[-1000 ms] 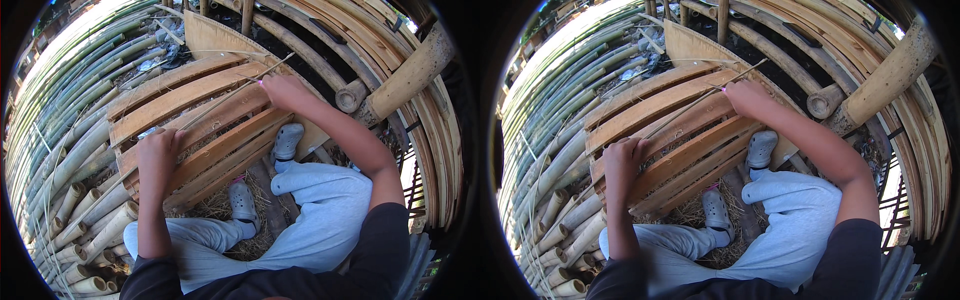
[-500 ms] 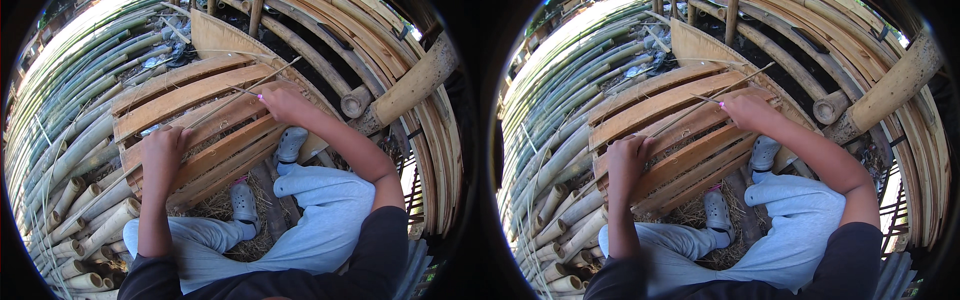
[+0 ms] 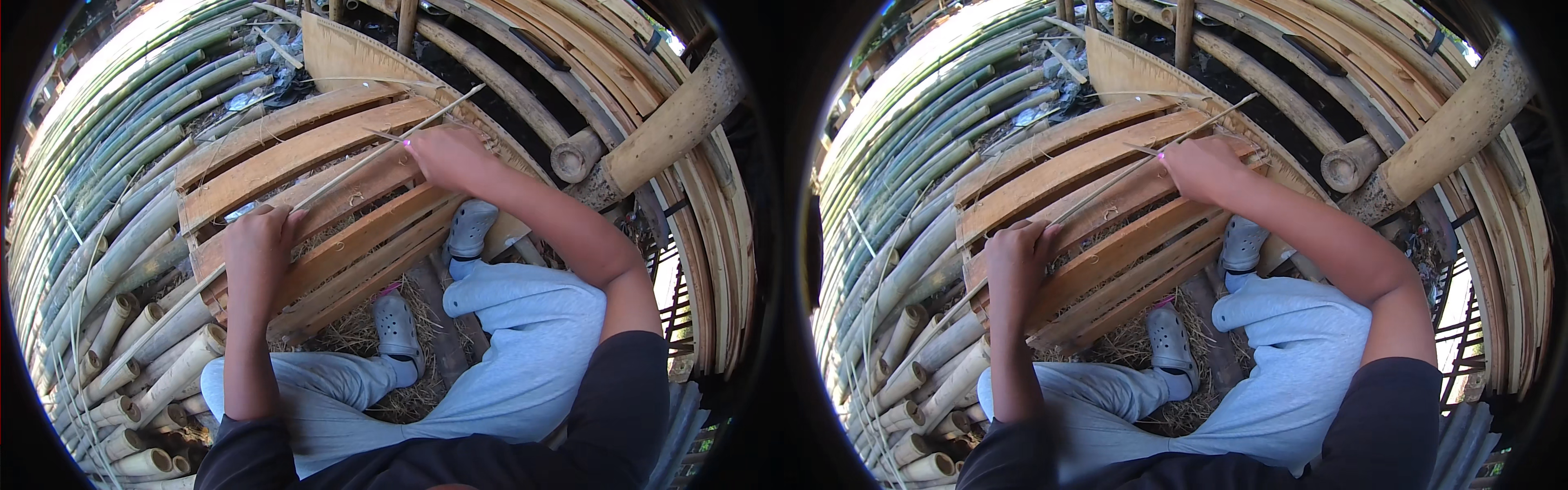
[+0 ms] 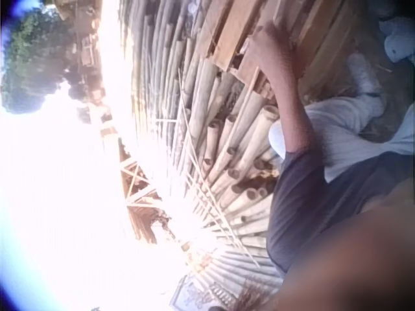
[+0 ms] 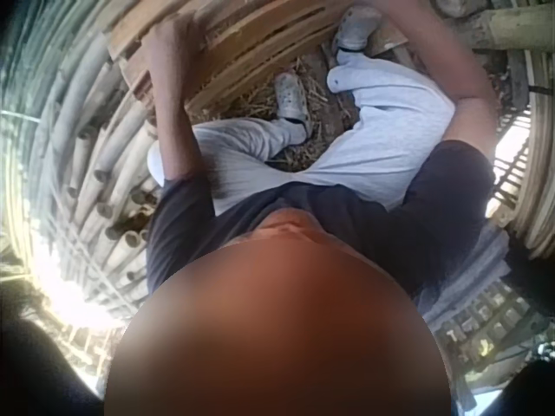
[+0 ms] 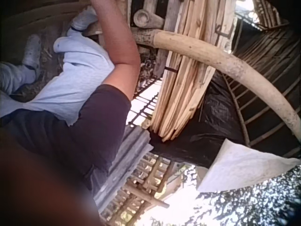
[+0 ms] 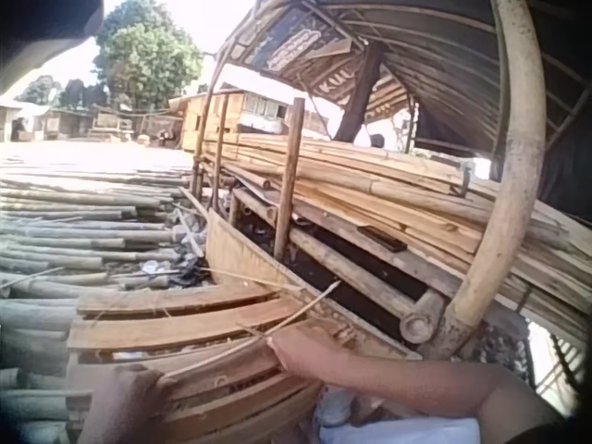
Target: Scraping a thin strip of bamboo using a small knife to smooth its surface.
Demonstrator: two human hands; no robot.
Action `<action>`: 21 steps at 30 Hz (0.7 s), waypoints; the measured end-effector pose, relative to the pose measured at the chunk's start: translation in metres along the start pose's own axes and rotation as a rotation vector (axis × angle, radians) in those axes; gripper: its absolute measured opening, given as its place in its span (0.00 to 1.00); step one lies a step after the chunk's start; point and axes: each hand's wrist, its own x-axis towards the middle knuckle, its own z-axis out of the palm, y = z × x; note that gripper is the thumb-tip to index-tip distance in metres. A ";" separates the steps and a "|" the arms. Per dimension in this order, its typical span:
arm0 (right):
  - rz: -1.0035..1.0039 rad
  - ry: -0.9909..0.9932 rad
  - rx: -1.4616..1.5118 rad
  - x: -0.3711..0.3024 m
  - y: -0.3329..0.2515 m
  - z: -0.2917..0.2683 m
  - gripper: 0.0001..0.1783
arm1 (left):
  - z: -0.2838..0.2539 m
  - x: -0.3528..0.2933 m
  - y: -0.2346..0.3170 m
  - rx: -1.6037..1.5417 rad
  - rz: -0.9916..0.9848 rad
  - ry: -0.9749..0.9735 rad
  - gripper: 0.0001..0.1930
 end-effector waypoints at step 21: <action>-0.013 -0.017 0.000 0.007 -0.018 0.008 0.17 | 0.005 -0.003 -0.003 0.079 0.025 -0.011 0.14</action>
